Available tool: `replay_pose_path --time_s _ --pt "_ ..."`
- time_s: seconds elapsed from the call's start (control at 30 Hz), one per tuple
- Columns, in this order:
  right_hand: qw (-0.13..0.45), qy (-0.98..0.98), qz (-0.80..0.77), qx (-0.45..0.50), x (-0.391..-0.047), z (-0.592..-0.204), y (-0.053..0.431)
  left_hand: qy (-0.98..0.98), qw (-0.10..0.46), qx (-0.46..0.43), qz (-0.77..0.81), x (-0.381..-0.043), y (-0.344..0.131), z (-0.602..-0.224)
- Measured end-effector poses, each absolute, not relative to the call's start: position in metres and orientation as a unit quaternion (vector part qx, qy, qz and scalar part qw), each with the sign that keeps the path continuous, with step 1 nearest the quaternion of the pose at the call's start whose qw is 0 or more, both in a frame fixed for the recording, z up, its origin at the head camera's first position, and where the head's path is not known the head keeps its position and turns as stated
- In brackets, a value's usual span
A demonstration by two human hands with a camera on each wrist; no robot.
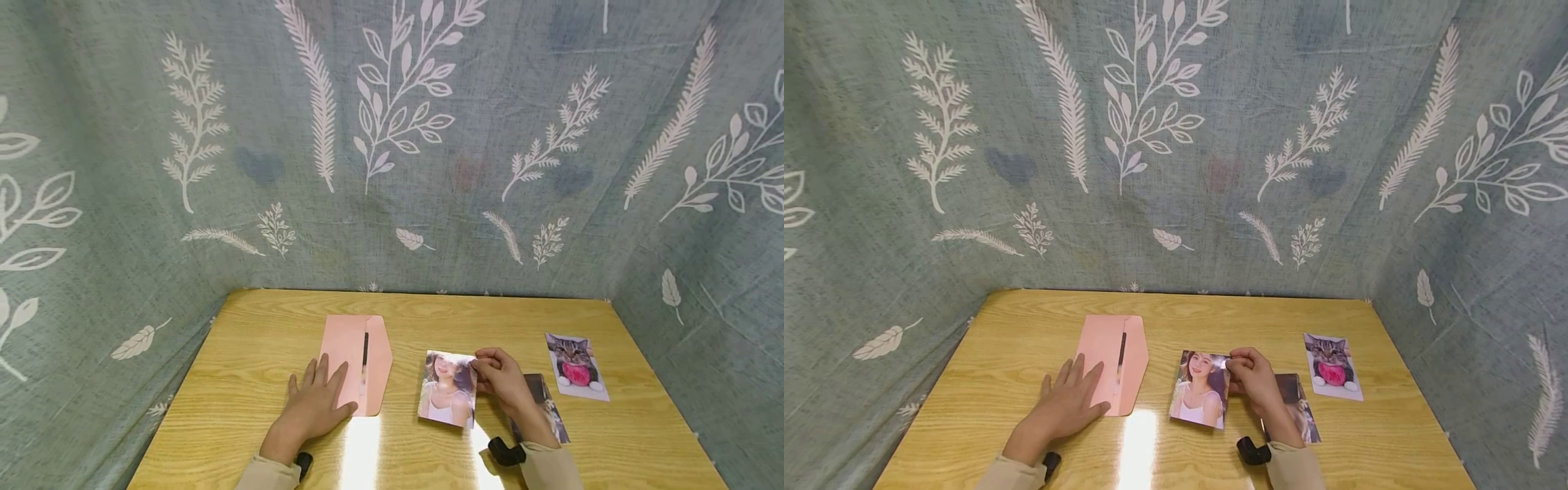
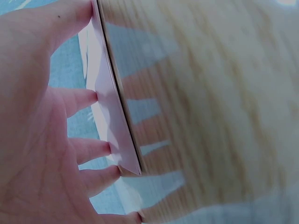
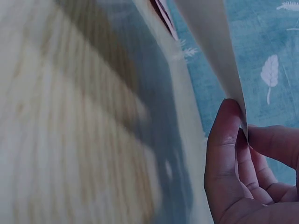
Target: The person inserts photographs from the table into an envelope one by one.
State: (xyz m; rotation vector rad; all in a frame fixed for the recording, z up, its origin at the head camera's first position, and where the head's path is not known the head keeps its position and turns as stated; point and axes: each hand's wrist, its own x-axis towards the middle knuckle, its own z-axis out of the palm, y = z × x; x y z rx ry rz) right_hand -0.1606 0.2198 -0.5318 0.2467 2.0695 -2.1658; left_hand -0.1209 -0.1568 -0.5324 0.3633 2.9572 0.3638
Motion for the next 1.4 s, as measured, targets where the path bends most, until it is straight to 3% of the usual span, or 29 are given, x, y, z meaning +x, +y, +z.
replay_pose_path --time_s 1.4 --pt "0.055 0.710 -0.701 0.037 -0.214 -0.515 0.157 0.984 0.073 0.115 0.118 -0.119 -0.156 -0.531"
